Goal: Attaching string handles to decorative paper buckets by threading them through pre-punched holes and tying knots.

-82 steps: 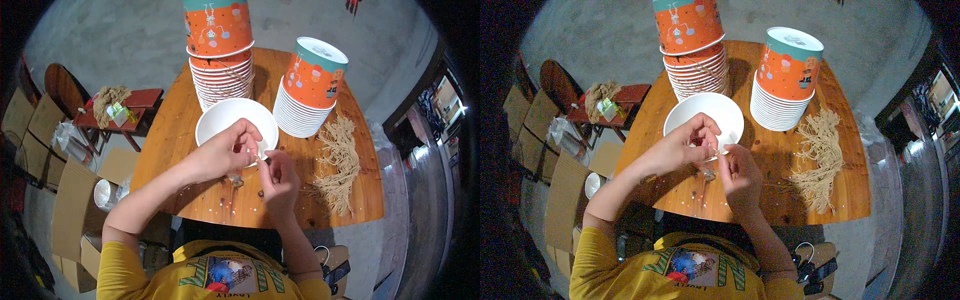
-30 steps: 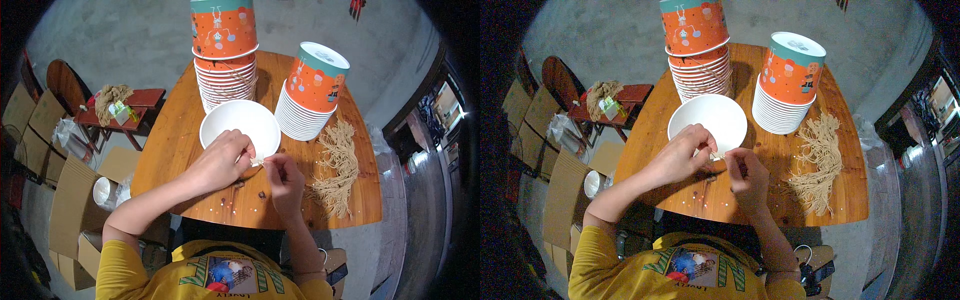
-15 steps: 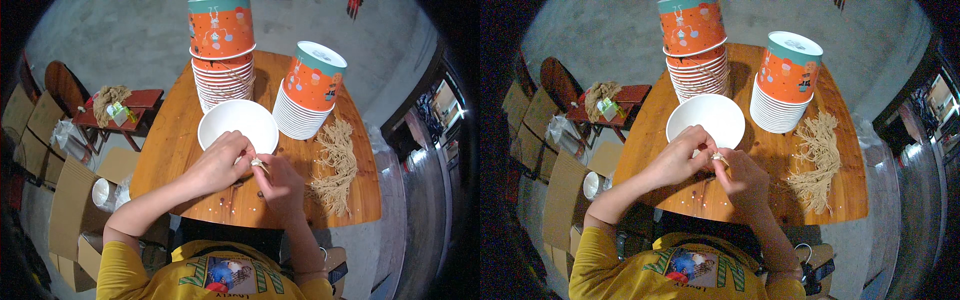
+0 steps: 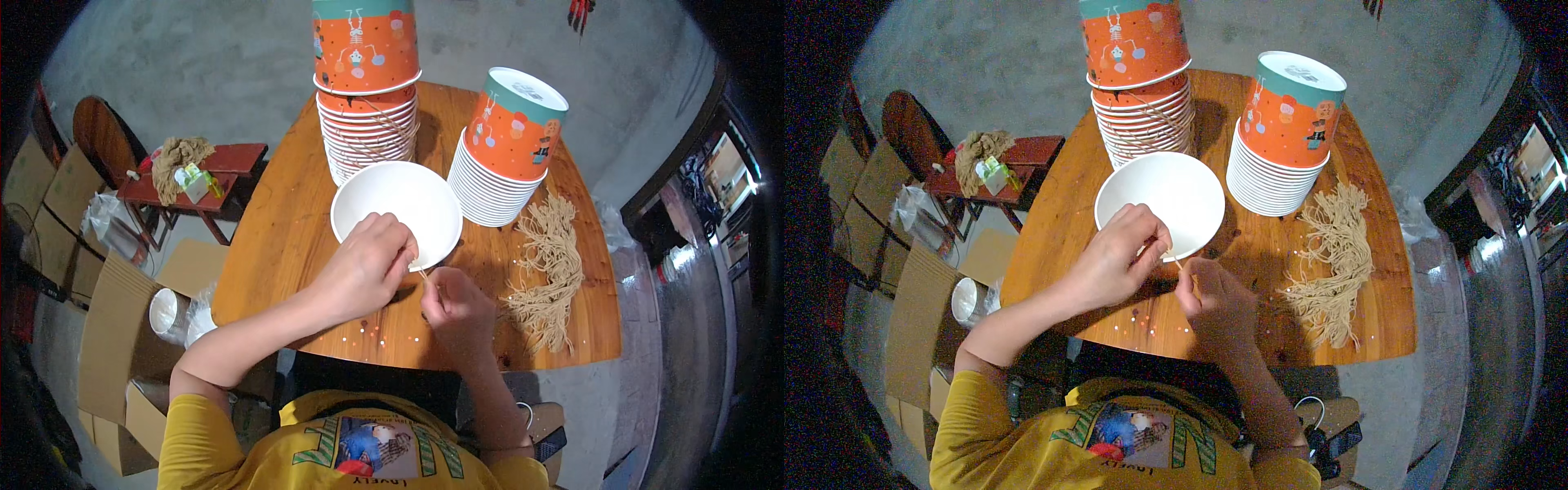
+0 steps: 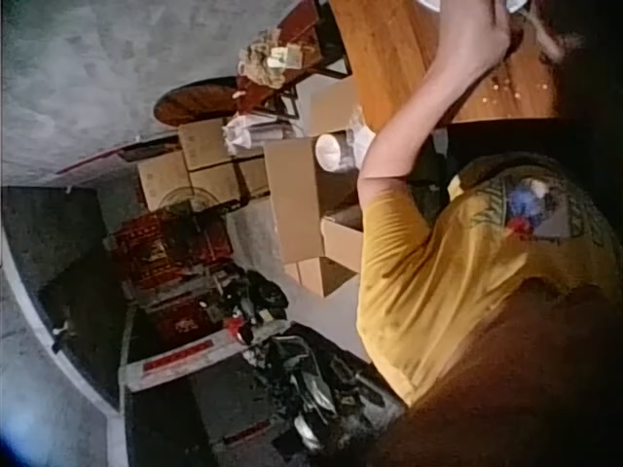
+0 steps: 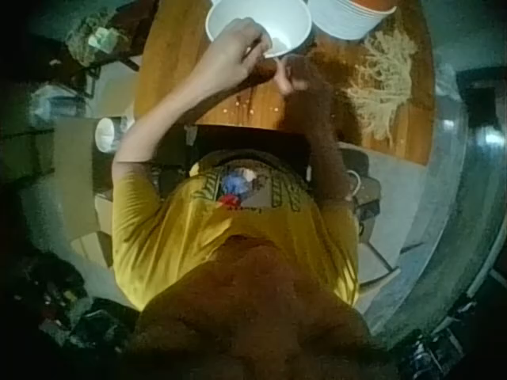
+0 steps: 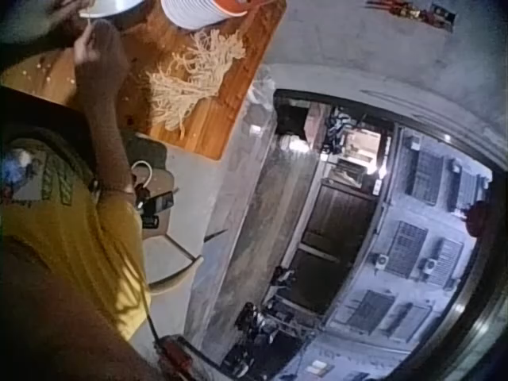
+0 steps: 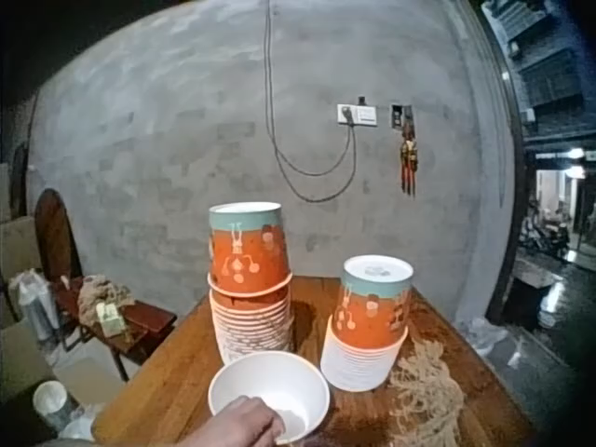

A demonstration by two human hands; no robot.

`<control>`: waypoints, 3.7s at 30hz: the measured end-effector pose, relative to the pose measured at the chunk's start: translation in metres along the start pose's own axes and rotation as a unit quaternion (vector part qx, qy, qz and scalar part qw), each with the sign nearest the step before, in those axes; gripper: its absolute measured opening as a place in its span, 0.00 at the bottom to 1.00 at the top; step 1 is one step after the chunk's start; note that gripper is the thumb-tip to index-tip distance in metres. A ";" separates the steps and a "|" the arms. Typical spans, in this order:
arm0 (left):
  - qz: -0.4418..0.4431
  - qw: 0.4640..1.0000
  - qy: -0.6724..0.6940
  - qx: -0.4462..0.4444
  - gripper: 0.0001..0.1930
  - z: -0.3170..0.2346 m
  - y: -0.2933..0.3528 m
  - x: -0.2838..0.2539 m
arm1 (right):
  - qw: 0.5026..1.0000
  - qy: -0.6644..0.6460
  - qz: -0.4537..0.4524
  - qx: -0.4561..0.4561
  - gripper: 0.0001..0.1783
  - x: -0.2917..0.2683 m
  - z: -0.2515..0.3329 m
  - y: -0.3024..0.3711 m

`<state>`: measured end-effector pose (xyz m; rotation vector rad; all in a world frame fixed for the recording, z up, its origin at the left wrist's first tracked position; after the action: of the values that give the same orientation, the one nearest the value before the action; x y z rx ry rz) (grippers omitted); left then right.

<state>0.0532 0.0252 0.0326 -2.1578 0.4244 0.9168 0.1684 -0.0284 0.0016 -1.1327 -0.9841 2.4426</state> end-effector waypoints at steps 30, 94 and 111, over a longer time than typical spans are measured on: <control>-0.058 0.998 -0.021 -0.022 0.09 0.022 0.035 -0.033 | 0.989 -0.073 0.112 -0.057 0.05 0.037 0.018 -0.069; 0.089 0.826 0.462 -0.312 0.13 -0.009 0.043 0.021 | 0.613 -0.705 0.037 0.356 0.13 0.038 -0.023 -0.074; 0.046 0.995 -0.077 0.043 0.12 -0.056 0.053 0.009 | 0.839 -0.426 0.261 0.213 0.10 0.037 -0.011 0.010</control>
<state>0.0571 -0.0517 0.0258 -1.9875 0.4803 1.0871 0.1531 -0.0123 -0.0310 -0.0998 -0.2177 3.4696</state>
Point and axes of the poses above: each hand's wrist, its own y-axis away from the middle knuckle, its own x-axis out of the palm, z = x × y, the point moved 9 cm from there along -y, towards the middle knuckle, and after that the axes turned 3 degrees about -y, right-handed, at the moved point
